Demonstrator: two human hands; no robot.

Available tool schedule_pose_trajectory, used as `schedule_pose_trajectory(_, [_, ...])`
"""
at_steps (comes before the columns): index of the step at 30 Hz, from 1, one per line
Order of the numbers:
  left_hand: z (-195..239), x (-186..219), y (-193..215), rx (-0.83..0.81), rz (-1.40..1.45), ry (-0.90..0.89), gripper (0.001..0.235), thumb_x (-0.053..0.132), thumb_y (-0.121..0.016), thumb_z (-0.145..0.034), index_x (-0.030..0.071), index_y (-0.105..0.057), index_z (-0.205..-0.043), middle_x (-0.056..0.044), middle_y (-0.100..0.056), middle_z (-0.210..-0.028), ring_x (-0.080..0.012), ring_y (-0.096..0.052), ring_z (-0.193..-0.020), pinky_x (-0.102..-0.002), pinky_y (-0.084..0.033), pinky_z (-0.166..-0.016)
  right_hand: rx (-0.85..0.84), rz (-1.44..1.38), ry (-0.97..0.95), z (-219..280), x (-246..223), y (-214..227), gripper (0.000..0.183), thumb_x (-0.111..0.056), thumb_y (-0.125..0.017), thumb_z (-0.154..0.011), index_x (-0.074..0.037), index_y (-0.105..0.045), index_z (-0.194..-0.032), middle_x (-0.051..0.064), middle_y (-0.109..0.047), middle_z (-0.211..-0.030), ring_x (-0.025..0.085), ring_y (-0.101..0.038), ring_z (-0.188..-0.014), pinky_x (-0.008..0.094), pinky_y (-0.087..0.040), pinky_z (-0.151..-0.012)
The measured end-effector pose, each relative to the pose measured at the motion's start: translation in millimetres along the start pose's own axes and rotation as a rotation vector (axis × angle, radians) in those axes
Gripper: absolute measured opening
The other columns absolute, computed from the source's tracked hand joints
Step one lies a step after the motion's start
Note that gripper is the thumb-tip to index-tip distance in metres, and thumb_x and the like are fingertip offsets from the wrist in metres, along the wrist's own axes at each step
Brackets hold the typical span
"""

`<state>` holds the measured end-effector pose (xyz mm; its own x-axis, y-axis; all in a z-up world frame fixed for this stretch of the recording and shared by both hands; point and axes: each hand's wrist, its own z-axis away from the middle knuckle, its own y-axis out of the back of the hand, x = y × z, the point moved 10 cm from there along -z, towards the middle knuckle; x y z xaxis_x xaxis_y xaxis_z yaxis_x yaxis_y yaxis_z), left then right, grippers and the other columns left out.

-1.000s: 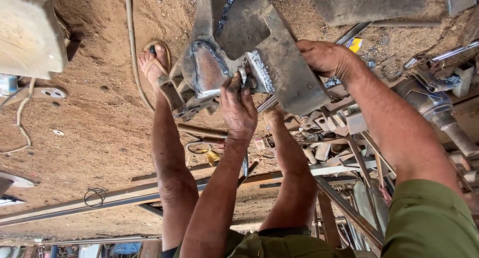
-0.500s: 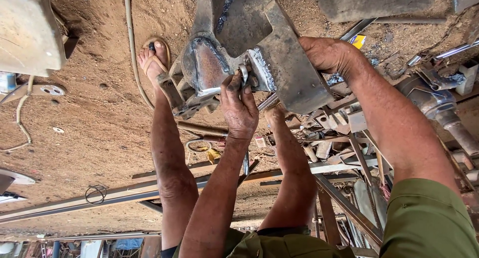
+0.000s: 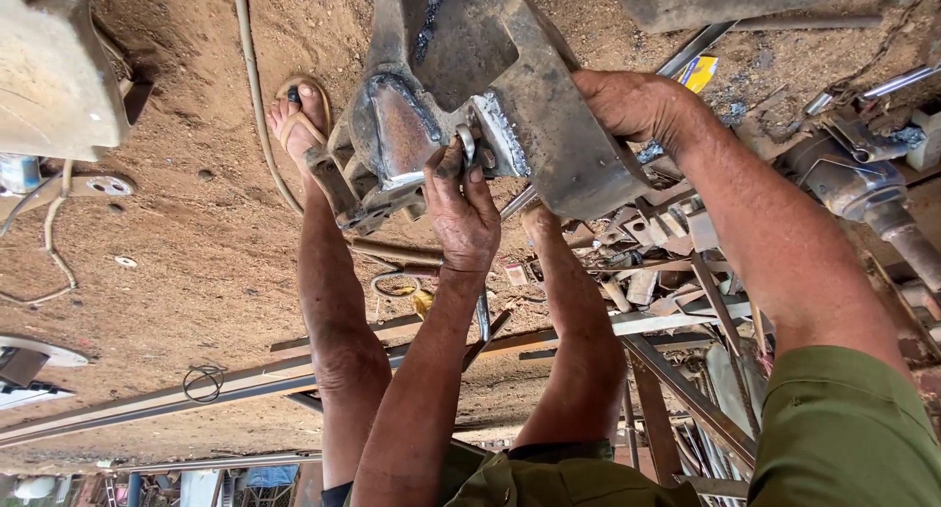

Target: Using a socket wrench to tighten or loosen bolts on a large metal machinery component

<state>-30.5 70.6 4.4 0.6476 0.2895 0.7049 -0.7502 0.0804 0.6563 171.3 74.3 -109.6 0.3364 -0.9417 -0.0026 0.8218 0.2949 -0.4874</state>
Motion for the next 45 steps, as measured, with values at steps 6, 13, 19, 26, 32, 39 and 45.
schedule_pose_trajectory(6, [-1.5,1.8,-0.7,-0.014,-0.019,-0.042,0.04,0.029,-0.039,-0.112,0.004,-0.048,-0.142,-0.022,-0.058,-0.127,-0.0389,-0.063,-0.115,-0.049,-0.054,-0.095,0.302,0.49,-0.3,92.8,-65.8,-24.4,0.065,-0.047,-0.055,-0.093,-0.042,-0.042,-0.156,0.001,-0.041,-0.162,0.036,-0.051,-0.135,0.062,-0.033,-0.118])
schedule_pose_trajectory(13, [4.1,-8.6,-9.2,-0.023,-0.071,0.023,0.036,0.032,-0.042,-0.113,0.015,-0.041,-0.144,-0.019,-0.056,-0.128,-0.0279,-0.063,-0.102,-0.041,-0.062,-0.074,0.409,0.435,-0.359,100.9,-75.6,-35.9,0.065,-0.018,-0.06,-0.097,-0.03,-0.04,-0.158,0.008,-0.038,-0.162,0.034,-0.041,-0.142,0.058,-0.023,-0.125])
schedule_pose_trajectory(19, [3.0,-5.0,-2.0,0.039,-0.126,0.016,0.04,0.041,-0.047,-0.107,0.022,-0.054,-0.141,-0.008,-0.059,-0.125,-0.0335,-0.069,-0.109,-0.045,-0.057,-0.09,0.425,0.32,-0.163,72.7,-41.3,-9.5,0.06,-0.009,-0.061,-0.093,-0.025,-0.046,-0.149,0.008,-0.043,-0.147,0.033,-0.046,-0.128,0.052,-0.034,-0.107])
schedule_pose_trajectory(26, [5.7,-0.4,-6.0,-0.006,-0.168,-0.001,0.037,0.04,-0.047,-0.108,0.021,-0.055,-0.139,-0.01,-0.059,-0.122,-0.0343,-0.069,-0.11,-0.045,-0.055,-0.09,0.62,-0.397,0.63,12.4,58.5,124.7,0.027,0.003,-0.068,-0.09,-0.016,-0.06,-0.107,0.001,-0.056,-0.095,0.015,-0.058,-0.083,0.033,-0.053,-0.068])
schedule_pose_trajectory(32, [4.2,-3.7,-10.0,0.044,-0.183,-0.026,0.037,0.037,-0.048,-0.108,0.021,-0.056,-0.139,-0.009,-0.059,-0.12,-0.0327,-0.068,-0.111,-0.045,-0.055,-0.09,1.348,0.099,0.349,107.6,119.9,-126.6,0.045,-0.049,-0.074,-0.095,-0.014,-0.053,-0.115,-0.008,-0.056,-0.09,0.01,-0.061,-0.078,0.028,-0.05,-0.053])
schedule_pose_trajectory(39, [5.6,-11.7,-12.6,0.052,-0.213,-0.038,0.04,0.035,-0.047,-0.108,0.022,-0.052,-0.146,-0.009,-0.058,-0.12,-0.0337,-0.068,-0.109,-0.046,-0.058,-0.087,1.108,0.085,0.022,-49.5,258.5,-264.6,0.044,-0.061,-0.076,-0.085,-0.023,-0.066,-0.105,-0.004,-0.066,-0.077,0.022,-0.07,-0.078,0.04,-0.057,-0.067])
schedule_pose_trajectory(45, [5.4,-23.2,-17.9,-0.001,-0.104,-0.039,0.04,0.026,-0.052,-0.106,0.013,-0.053,-0.144,-0.017,-0.058,-0.113,-0.044,-0.065,-0.107,-0.052,-0.058,-0.087,0.95,-0.159,0.076,-118.4,327.0,-283.1,0.031,-0.057,-0.074,-0.089,-0.029,-0.069,-0.075,-0.006,-0.06,-0.055,0.02,-0.068,-0.06,0.039,-0.057,-0.062])
